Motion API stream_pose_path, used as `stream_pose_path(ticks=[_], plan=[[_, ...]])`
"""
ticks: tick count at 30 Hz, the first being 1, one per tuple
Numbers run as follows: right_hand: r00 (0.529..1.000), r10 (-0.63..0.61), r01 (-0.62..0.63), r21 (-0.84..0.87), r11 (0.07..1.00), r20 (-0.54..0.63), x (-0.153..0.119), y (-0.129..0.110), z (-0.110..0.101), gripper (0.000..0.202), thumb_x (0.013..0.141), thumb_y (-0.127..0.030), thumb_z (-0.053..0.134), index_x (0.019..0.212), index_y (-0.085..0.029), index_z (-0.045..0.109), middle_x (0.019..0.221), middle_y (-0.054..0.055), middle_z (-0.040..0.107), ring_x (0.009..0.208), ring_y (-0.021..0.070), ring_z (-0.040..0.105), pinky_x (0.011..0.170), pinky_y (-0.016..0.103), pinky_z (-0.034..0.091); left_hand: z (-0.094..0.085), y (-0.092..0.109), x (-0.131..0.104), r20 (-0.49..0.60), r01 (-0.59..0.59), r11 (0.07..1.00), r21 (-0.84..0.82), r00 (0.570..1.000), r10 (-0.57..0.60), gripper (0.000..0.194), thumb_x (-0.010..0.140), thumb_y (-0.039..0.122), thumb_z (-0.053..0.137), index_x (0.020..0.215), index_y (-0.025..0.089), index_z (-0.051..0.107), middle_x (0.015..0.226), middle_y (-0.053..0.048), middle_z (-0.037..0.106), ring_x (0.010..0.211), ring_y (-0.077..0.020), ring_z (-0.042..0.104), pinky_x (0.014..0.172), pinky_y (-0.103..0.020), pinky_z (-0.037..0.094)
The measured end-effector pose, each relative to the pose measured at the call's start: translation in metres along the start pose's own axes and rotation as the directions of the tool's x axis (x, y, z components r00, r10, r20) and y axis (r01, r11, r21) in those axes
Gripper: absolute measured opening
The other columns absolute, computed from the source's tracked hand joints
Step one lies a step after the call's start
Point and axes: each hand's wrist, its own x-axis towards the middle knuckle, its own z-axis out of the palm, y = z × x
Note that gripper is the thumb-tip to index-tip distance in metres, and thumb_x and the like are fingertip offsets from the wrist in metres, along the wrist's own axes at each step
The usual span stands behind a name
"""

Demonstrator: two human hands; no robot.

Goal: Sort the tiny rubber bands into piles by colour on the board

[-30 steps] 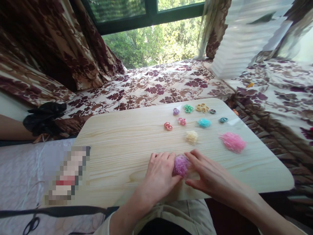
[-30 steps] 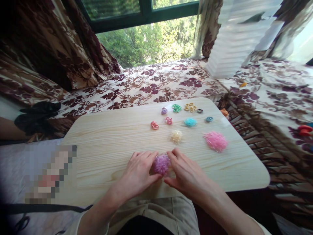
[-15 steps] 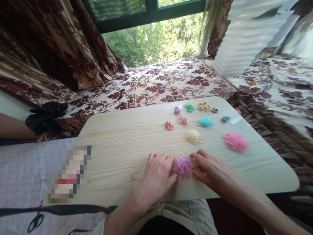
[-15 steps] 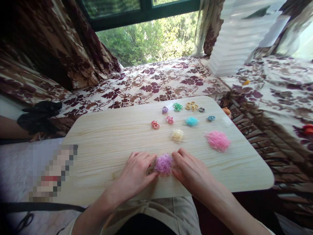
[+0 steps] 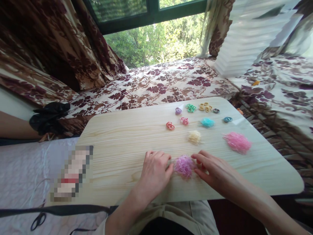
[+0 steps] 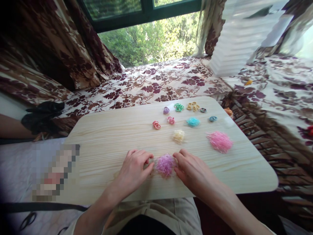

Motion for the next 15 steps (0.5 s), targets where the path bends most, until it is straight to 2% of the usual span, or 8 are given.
stream_pose_path(ticks=[5, 11, 15], plan=[[0.999, -0.022, 0.021, -0.025, 0.999, -0.027, 0.001, -0.001, 0.001, 0.015, 0.084, -0.014, 0.05, 0.092, -0.018, 0.062, 0.081, 0.005, 0.062, 0.066, 0.0167, 0.062, 0.061, 0.03, 0.049, 0.006, 0.004, 0.008, -0.025, 0.01, 1.0, 0.03, 1.0, -0.009, 0.012, 0.085, 0.015, 0.056, 0.076, 0.02, 0.062, 0.082, -0.003, 0.068, 0.086, -0.0207, 0.062, 0.095, -0.044, 0.037], [0.997, -0.021, 0.02, -0.023, 1.0, -0.071, -0.005, 0.012, 0.001, 0.017, 0.086, -0.019, 0.05, 0.097, -0.018, 0.063, 0.081, 0.005, 0.063, 0.064, 0.0168, 0.064, 0.058, 0.029, 0.051, 0.008, 0.002, 0.011, -0.024, -0.009, 0.999, 0.045, 1.0, 0.011, 0.018, 0.083, 0.01, 0.052, 0.07, 0.02, 0.058, 0.075, -0.002, 0.067, 0.078, -0.0189, 0.061, 0.093, -0.043, 0.039], [0.975, -0.032, 0.035, 0.007, 0.999, -0.221, -0.006, 0.009, 0.0, 0.019, 0.091, -0.024, 0.049, 0.103, -0.02, 0.063, 0.089, 0.006, 0.066, 0.067, 0.0163, 0.066, 0.059, 0.028, 0.052, 0.007, 0.001, 0.008, -0.071, -0.011, 0.999, 0.04, 0.997, 0.014, 0.018, 0.083, 0.009, 0.05, 0.071, 0.02, 0.056, 0.075, -0.001, 0.066, 0.078, -0.0181, 0.061, 0.091, -0.041, 0.042]])
